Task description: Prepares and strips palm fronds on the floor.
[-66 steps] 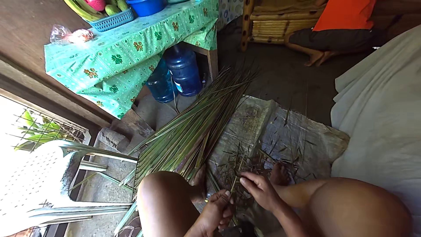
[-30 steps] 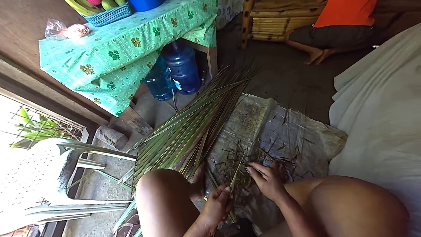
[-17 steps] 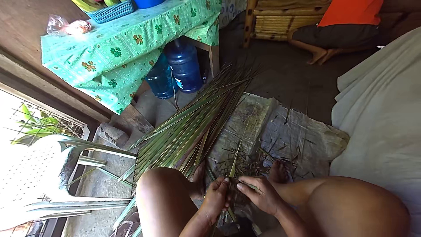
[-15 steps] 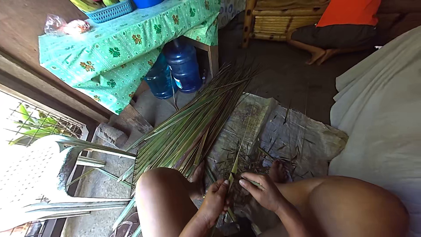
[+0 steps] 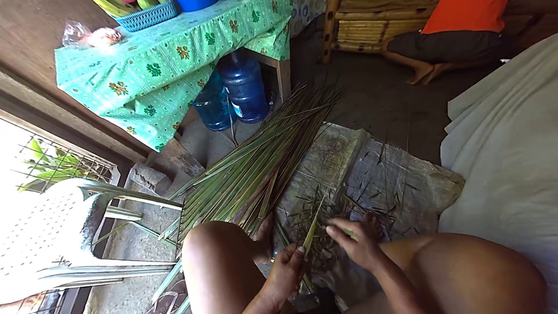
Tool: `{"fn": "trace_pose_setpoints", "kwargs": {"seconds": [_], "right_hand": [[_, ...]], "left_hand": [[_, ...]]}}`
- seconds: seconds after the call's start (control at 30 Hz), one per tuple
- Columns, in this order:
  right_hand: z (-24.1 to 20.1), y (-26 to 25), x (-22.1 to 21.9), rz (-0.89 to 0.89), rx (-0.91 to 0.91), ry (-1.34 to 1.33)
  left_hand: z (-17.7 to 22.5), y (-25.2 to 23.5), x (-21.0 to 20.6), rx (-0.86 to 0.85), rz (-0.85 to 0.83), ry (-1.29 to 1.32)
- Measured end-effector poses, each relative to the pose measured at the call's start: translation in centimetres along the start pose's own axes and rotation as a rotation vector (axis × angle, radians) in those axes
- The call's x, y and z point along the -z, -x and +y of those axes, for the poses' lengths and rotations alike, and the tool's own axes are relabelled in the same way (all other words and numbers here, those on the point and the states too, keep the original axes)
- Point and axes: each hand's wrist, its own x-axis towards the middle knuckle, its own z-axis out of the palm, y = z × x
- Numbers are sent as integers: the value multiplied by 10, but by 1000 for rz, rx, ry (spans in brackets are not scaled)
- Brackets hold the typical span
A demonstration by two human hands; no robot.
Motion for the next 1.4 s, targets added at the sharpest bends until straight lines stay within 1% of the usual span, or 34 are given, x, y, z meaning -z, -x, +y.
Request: {"fn": "trace_pose_setpoints", "kwargs": {"seconds": [0.07, 0.13, 0.2, 0.3, 0.4, 0.53, 0.57, 0.63, 0.7, 0.77, 0.83, 0.9, 0.97, 1.03, 1.2, 1.23, 1.3, 1.4], "right_hand": [[-9, 9, -10, -132, 80, -76], [-9, 13, -20, -173, 164, -49], [-6, 12, -22, -135, 177, 28], [0, 3, -15, -26, 88, 133], [7, -4, -7, 24, -24, 167], [17, -11, 2, 182, -83, 154], [18, -12, 5, 185, -95, 137], [10, -11, 6, 106, -111, 48], [-7, -4, 2, -61, -165, -149], [-13, 0, -7, -140, -232, -339], [-13, 0, -13, -123, -272, -429], [-13, -2, -10, -53, -290, -451], [-10, -5, -5, 23, -292, -423], [-5, -5, -1, 17, -251, -353], [-13, 9, -6, -228, -76, -70], [-15, 11, -7, -240, -47, 1], [-14, 12, -9, -186, -2, 95], [-5, 6, -9, -93, 5, 149]], "left_hand": [[4, -6, 0, 8, 14, 13], [9, -8, -1, 2, 19, 24], [11, -7, -3, -11, 22, 22], [10, -2, -4, -6, -5, 4], [4, 2, -5, 2, -31, 4], [0, 6, -3, 19, -59, -9], [0, 6, -3, 24, -53, -8], [2, 3, -3, 33, -32, 4], [6, -3, -5, 35, -25, 8], [10, -8, -9, 24, -27, -20], [9, -11, -11, 14, -33, -53], [7, -11, -10, 16, -60, -60], [5, -9, -8, 17, -80, -62], [3, -8, -8, 11, -77, -65], [3, -13, -8, 6, 18, -51], [4, -13, -8, 8, 30, -43], [6, -12, -7, 3, 32, -28], [4, -9, -5, -2, 5, -8]]}}
